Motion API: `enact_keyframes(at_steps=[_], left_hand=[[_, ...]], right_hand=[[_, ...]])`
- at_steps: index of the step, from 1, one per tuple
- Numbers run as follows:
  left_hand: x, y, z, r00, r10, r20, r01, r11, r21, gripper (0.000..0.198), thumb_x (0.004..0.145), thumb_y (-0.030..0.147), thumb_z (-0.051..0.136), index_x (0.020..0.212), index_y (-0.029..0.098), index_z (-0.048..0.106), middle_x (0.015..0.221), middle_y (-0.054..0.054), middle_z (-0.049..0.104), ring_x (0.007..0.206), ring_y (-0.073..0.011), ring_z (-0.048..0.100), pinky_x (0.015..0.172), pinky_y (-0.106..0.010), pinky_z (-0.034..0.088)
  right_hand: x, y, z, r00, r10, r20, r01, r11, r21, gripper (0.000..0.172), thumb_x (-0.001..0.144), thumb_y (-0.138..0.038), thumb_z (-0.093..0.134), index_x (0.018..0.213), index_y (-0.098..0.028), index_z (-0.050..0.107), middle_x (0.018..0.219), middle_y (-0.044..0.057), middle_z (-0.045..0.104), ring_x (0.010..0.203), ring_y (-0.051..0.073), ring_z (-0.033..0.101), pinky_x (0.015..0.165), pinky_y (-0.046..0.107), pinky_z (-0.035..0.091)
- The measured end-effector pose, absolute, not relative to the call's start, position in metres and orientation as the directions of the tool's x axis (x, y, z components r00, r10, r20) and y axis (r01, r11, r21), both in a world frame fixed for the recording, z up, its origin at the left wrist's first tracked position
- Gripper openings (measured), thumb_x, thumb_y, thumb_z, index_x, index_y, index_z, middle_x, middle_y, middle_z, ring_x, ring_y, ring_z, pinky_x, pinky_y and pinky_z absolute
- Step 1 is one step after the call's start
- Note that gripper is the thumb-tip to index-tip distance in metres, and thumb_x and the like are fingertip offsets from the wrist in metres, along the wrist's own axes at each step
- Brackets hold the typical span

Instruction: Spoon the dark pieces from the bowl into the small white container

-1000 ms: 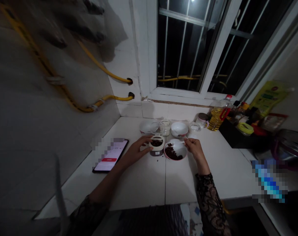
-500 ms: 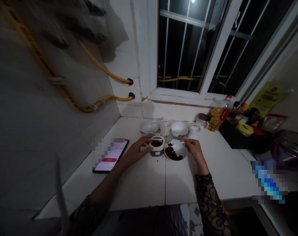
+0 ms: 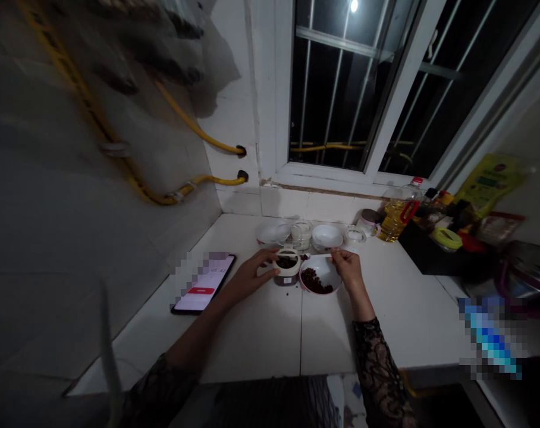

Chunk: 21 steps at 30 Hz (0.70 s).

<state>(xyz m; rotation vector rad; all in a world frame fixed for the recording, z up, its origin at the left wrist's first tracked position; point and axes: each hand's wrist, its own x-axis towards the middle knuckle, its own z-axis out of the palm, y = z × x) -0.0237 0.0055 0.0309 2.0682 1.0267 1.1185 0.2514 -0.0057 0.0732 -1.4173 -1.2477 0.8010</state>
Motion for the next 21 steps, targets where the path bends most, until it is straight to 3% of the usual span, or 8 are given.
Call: enact_keyframes(at_steps=[4,7,10,13,17,21], left_hand=[[-0.024,0.006,0.031,0.356,0.829,0.431,0.353,-0.546,0.760,0.023,0.087,0.040,0.062,0.103,0.024,0.063,0.137,-0.009,0.063,0.119,-0.0261,0.064,0.088,-0.038,0.057],[-0.024,0.005,0.031,0.365,0.828,0.425,0.349,-0.545,0.763,0.023,0.087,0.040,0.062,0.104,0.024,0.063,0.138,-0.009,0.062,0.120,-0.0262,0.063,0.088,-0.038,0.056],[-0.024,0.004,0.032,0.366,0.833,0.415,0.346,-0.536,0.770,0.024,0.087,0.039,0.062,0.105,0.024,0.062,0.138,-0.010,0.062,0.123,-0.0266,0.062,0.089,-0.038,0.056],[-0.024,0.004,0.031,0.366,0.834,0.412,0.351,-0.534,0.770,0.023,0.088,0.040,0.062,0.105,0.024,0.062,0.138,-0.010,0.062,0.124,-0.0269,0.061,0.089,-0.038,0.055],[-0.025,0.005,0.030,0.359,0.832,0.423,0.351,-0.540,0.765,0.024,0.088,0.041,0.062,0.105,0.023,0.062,0.139,-0.010,0.061,0.124,-0.0269,0.062,0.090,-0.039,0.055],[-0.025,0.006,0.029,0.362,0.829,0.426,0.348,-0.544,0.764,0.025,0.087,0.040,0.063,0.105,0.023,0.062,0.139,-0.011,0.061,0.123,-0.0276,0.062,0.090,-0.039,0.056]], right_hand=[[0.227,-0.011,0.073,0.231,0.875,0.425,0.467,0.284,-0.837,0.057,0.080,-0.071,0.055,0.055,-0.020,0.058,0.048,-0.001,0.048,0.046,0.011,0.040,0.046,0.026,0.033],[0.212,-0.019,0.068,0.053,0.746,0.664,0.666,0.469,-0.580,0.047,0.092,-0.055,0.052,0.065,-0.019,0.065,0.060,0.004,0.061,0.056,0.015,0.053,0.056,0.026,0.041],[0.210,-0.025,0.066,-0.091,0.645,0.758,0.740,0.553,-0.381,0.038,0.097,-0.044,0.051,0.072,-0.020,0.068,0.067,0.006,0.066,0.060,0.016,0.058,0.060,0.026,0.044],[0.225,-0.026,0.069,0.005,0.647,0.763,0.743,0.507,-0.436,0.040,0.097,-0.045,0.050,0.073,-0.019,0.068,0.066,0.005,0.066,0.058,0.015,0.057,0.058,0.026,0.043],[0.263,-0.019,0.070,0.147,0.764,0.628,0.742,0.334,-0.581,0.053,0.093,-0.059,0.048,0.065,-0.018,0.066,0.055,0.001,0.058,0.051,0.013,0.048,0.052,0.025,0.036],[0.287,-0.014,0.065,0.144,0.844,0.516,0.878,0.132,-0.460,0.053,0.090,-0.059,0.047,0.060,-0.019,0.064,0.055,0.005,0.062,0.051,0.015,0.049,0.052,0.027,0.030]])
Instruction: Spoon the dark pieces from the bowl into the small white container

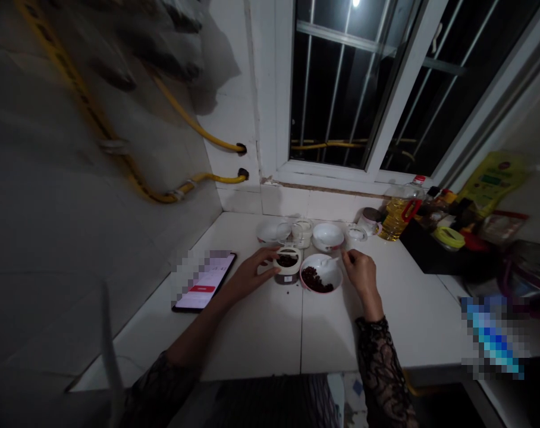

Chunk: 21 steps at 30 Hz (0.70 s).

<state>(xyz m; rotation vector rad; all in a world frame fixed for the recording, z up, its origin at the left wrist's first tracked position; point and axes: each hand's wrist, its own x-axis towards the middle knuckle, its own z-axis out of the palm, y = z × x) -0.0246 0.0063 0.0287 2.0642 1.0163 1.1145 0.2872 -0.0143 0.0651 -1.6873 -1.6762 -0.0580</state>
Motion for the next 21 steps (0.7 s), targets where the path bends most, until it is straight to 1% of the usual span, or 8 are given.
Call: enact_keyframes(at_steps=[3,4,6,8,10,15,18,21], left_hand=[[-0.024,0.006,0.029,0.361,0.834,0.418,0.354,-0.537,0.766,0.025,0.087,0.040,0.063,0.104,0.022,0.062,0.138,-0.011,0.062,0.122,-0.0284,0.062,0.088,-0.040,0.057],[-0.024,0.006,0.029,0.355,0.836,0.417,0.358,-0.534,0.766,0.026,0.087,0.041,0.063,0.104,0.022,0.062,0.138,-0.011,0.062,0.121,-0.0285,0.063,0.088,-0.040,0.057],[-0.023,0.005,0.030,0.348,0.837,0.422,0.354,-0.534,0.768,0.026,0.087,0.041,0.062,0.104,0.022,0.062,0.137,-0.010,0.062,0.120,-0.0278,0.063,0.089,-0.040,0.057],[-0.023,0.004,0.031,0.353,0.830,0.432,0.342,-0.545,0.766,0.025,0.088,0.041,0.062,0.105,0.022,0.062,0.137,-0.010,0.062,0.121,-0.0268,0.063,0.091,-0.039,0.057],[-0.024,0.005,0.031,0.357,0.824,0.440,0.336,-0.553,0.762,0.025,0.088,0.040,0.062,0.105,0.023,0.062,0.136,-0.010,0.063,0.120,-0.0263,0.063,0.091,-0.039,0.057],[-0.024,0.006,0.029,0.356,0.825,0.439,0.338,-0.552,0.762,0.024,0.087,0.041,0.062,0.103,0.022,0.063,0.136,-0.010,0.063,0.122,-0.0273,0.062,0.091,-0.040,0.057],[-0.024,0.006,0.029,0.353,0.826,0.440,0.330,-0.550,0.767,0.024,0.087,0.041,0.062,0.103,0.022,0.063,0.137,-0.010,0.063,0.121,-0.0273,0.063,0.090,-0.040,0.058],[-0.023,0.006,0.029,0.358,0.825,0.438,0.327,-0.550,0.769,0.024,0.087,0.041,0.062,0.102,0.022,0.063,0.136,-0.010,0.063,0.121,-0.0269,0.063,0.089,-0.040,0.058]], right_hand=[[0.282,-0.014,0.061,0.106,0.907,0.408,0.933,0.051,-0.355,0.044,0.091,-0.050,0.048,0.065,-0.019,0.069,0.064,0.010,0.070,0.059,0.017,0.056,0.055,0.027,0.031],[0.277,-0.015,0.061,0.083,0.927,0.366,0.936,0.053,-0.347,0.042,0.091,-0.047,0.048,0.067,-0.020,0.070,0.066,0.010,0.071,0.061,0.018,0.058,0.055,0.027,0.032],[0.268,-0.015,0.059,0.046,0.950,0.308,0.924,0.077,-0.375,0.040,0.091,-0.044,0.048,0.069,-0.020,0.071,0.068,0.009,0.072,0.062,0.018,0.060,0.056,0.026,0.034],[0.263,-0.014,0.058,0.050,0.956,0.290,0.893,0.088,-0.442,0.040,0.089,-0.045,0.049,0.068,-0.020,0.071,0.065,0.008,0.071,0.060,0.017,0.059,0.056,0.026,0.035],[0.264,-0.013,0.057,0.096,0.956,0.278,0.842,0.071,-0.535,0.043,0.086,-0.051,0.050,0.062,-0.019,0.068,0.058,0.006,0.067,0.056,0.017,0.056,0.054,0.026,0.033],[0.275,-0.009,0.058,0.162,0.960,0.230,0.622,0.082,-0.779,0.055,0.071,-0.070,0.055,0.050,-0.019,0.058,0.046,0.000,0.049,0.049,0.013,0.042,0.050,0.026,0.029],[0.276,-0.009,0.061,0.176,0.969,0.175,0.500,0.065,-0.863,0.058,0.063,-0.075,0.060,0.048,-0.020,0.054,0.045,-0.003,0.042,0.047,0.010,0.034,0.048,0.026,0.026],[0.274,-0.010,0.064,0.189,0.976,0.109,0.412,0.022,-0.911,0.058,0.059,-0.076,0.065,0.047,-0.020,0.053,0.043,-0.005,0.036,0.044,0.008,0.027,0.044,0.026,0.020]])
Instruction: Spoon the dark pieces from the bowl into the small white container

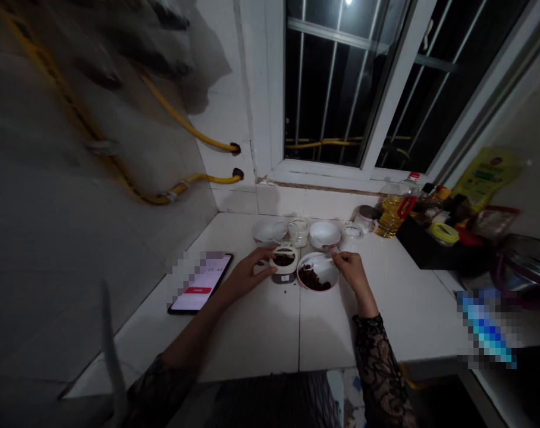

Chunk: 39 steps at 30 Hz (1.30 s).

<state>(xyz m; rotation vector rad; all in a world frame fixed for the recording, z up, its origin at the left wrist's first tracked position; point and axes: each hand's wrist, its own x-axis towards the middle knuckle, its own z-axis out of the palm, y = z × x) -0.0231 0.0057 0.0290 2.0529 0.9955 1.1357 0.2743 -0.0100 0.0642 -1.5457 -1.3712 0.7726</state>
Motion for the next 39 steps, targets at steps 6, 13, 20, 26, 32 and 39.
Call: enact_keyframes(at_steps=[6,13,20,26,32,39], left_hand=[[-0.024,0.005,0.031,0.360,0.823,0.440,0.337,-0.554,0.762,0.023,0.088,0.040,0.061,0.102,0.023,0.062,0.136,-0.009,0.063,0.121,-0.0260,0.063,0.089,-0.039,0.058],[-0.024,0.005,0.031,0.357,0.828,0.433,0.341,-0.547,0.764,0.024,0.087,0.041,0.061,0.102,0.023,0.062,0.135,-0.010,0.063,0.120,-0.0267,0.064,0.088,-0.039,0.058],[-0.023,0.005,0.030,0.355,0.823,0.444,0.334,-0.556,0.761,0.025,0.087,0.043,0.062,0.102,0.023,0.062,0.136,-0.010,0.063,0.122,-0.0269,0.063,0.090,-0.040,0.057],[-0.024,0.007,0.028,0.361,0.827,0.432,0.340,-0.548,0.765,0.026,0.086,0.041,0.062,0.104,0.023,0.062,0.136,-0.011,0.063,0.123,-0.0273,0.062,0.089,-0.039,0.057],[-0.024,0.006,0.031,0.365,0.822,0.437,0.341,-0.555,0.759,0.024,0.086,0.040,0.062,0.103,0.023,0.063,0.134,-0.011,0.064,0.119,-0.0265,0.064,0.088,-0.039,0.057],[-0.025,0.007,0.030,0.361,0.827,0.431,0.356,-0.549,0.756,0.023,0.087,0.040,0.061,0.103,0.023,0.062,0.136,-0.010,0.063,0.121,-0.0261,0.063,0.087,-0.038,0.057]], right_hand=[[0.274,-0.010,0.066,0.200,0.978,0.053,0.314,-0.013,-0.949,0.061,0.051,-0.079,0.070,0.048,-0.020,0.055,0.040,-0.006,0.035,0.040,0.007,0.024,0.041,0.025,0.015],[0.274,-0.009,0.065,0.176,0.982,0.061,0.312,0.003,-0.950,0.059,0.055,-0.077,0.070,0.050,-0.020,0.055,0.039,-0.005,0.037,0.040,0.007,0.024,0.041,0.025,0.015],[0.274,-0.010,0.065,0.176,0.983,0.051,0.307,-0.006,-0.952,0.058,0.055,-0.076,0.070,0.048,-0.020,0.054,0.039,-0.006,0.036,0.040,0.007,0.025,0.041,0.025,0.015],[0.273,-0.008,0.064,0.203,0.979,0.033,0.287,-0.027,-0.958,0.061,0.050,-0.078,0.072,0.048,-0.020,0.054,0.039,-0.006,0.036,0.039,0.006,0.024,0.040,0.025,0.014],[0.268,-0.006,0.063,0.251,0.967,0.053,0.270,-0.017,-0.963,0.062,0.048,-0.080,0.069,0.046,-0.021,0.052,0.038,-0.006,0.035,0.039,0.006,0.022,0.041,0.025,0.015],[0.241,-0.014,0.075,0.317,0.873,0.372,0.428,0.218,-0.877,0.060,0.074,-0.077,0.056,0.056,-0.020,0.057,0.048,-0.001,0.047,0.047,0.011,0.037,0.046,0.026,0.031]])
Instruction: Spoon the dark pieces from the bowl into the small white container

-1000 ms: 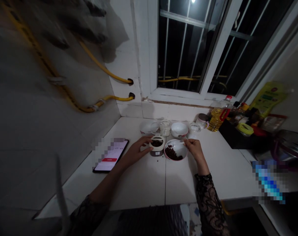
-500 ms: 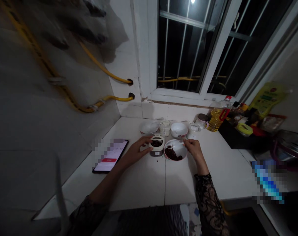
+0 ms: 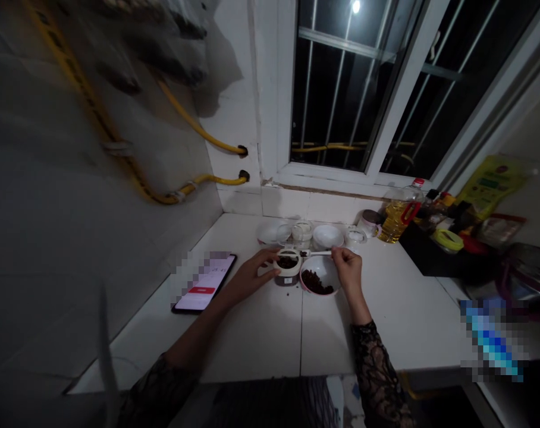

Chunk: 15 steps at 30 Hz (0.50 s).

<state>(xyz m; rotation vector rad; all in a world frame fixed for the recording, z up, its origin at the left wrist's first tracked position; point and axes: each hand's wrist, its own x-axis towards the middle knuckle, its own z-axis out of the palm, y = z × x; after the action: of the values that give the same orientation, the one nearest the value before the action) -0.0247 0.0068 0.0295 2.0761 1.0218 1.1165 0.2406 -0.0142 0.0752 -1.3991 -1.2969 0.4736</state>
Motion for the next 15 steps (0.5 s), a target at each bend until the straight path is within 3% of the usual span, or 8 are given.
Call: enact_keyframes(at_steps=[4,6,8,12,15], left_hand=[[-0.025,0.006,0.030,0.359,0.827,0.432,0.356,-0.549,0.756,0.024,0.087,0.040,0.062,0.105,0.023,0.062,0.139,-0.011,0.062,0.120,-0.0261,0.064,0.089,-0.039,0.057],[-0.024,0.005,0.031,0.366,0.825,0.431,0.352,-0.551,0.757,0.024,0.087,0.039,0.062,0.106,0.023,0.062,0.139,-0.011,0.061,0.121,-0.0260,0.063,0.089,-0.038,0.057],[-0.024,0.005,0.032,0.372,0.825,0.426,0.354,-0.550,0.756,0.024,0.088,0.039,0.061,0.106,0.023,0.062,0.139,-0.010,0.061,0.122,-0.0258,0.063,0.089,-0.038,0.056],[-0.024,0.005,0.031,0.362,0.827,0.431,0.360,-0.550,0.753,0.023,0.088,0.040,0.062,0.103,0.023,0.062,0.138,-0.010,0.062,0.122,-0.0260,0.063,0.089,-0.038,0.056],[-0.024,0.005,0.030,0.356,0.834,0.422,0.356,-0.538,0.764,0.024,0.088,0.041,0.062,0.103,0.023,0.062,0.139,-0.011,0.061,0.123,-0.0266,0.062,0.089,-0.039,0.056]], right_hand=[[0.220,-0.025,0.071,0.109,0.745,0.658,0.673,0.432,-0.600,0.050,0.092,-0.058,0.049,0.066,-0.019,0.064,0.063,0.005,0.063,0.059,0.015,0.053,0.060,0.027,0.042],[0.215,-0.029,0.069,-0.070,0.698,0.713,0.736,0.518,-0.435,0.044,0.096,-0.050,0.049,0.071,-0.019,0.068,0.067,0.007,0.066,0.061,0.015,0.056,0.062,0.027,0.043],[0.216,-0.031,0.068,-0.147,0.664,0.733,0.760,0.551,-0.346,0.043,0.098,-0.046,0.048,0.072,-0.019,0.069,0.067,0.008,0.067,0.060,0.015,0.057,0.061,0.027,0.042],[0.235,-0.029,0.072,0.049,0.666,0.745,0.784,0.437,-0.442,0.047,0.098,-0.050,0.045,0.073,-0.018,0.069,0.066,0.007,0.065,0.057,0.015,0.054,0.059,0.027,0.041],[0.259,-0.025,0.073,0.147,0.764,0.628,0.781,0.300,-0.548,0.051,0.095,-0.057,0.044,0.070,-0.018,0.068,0.060,0.005,0.062,0.054,0.014,0.049,0.055,0.026,0.037]])
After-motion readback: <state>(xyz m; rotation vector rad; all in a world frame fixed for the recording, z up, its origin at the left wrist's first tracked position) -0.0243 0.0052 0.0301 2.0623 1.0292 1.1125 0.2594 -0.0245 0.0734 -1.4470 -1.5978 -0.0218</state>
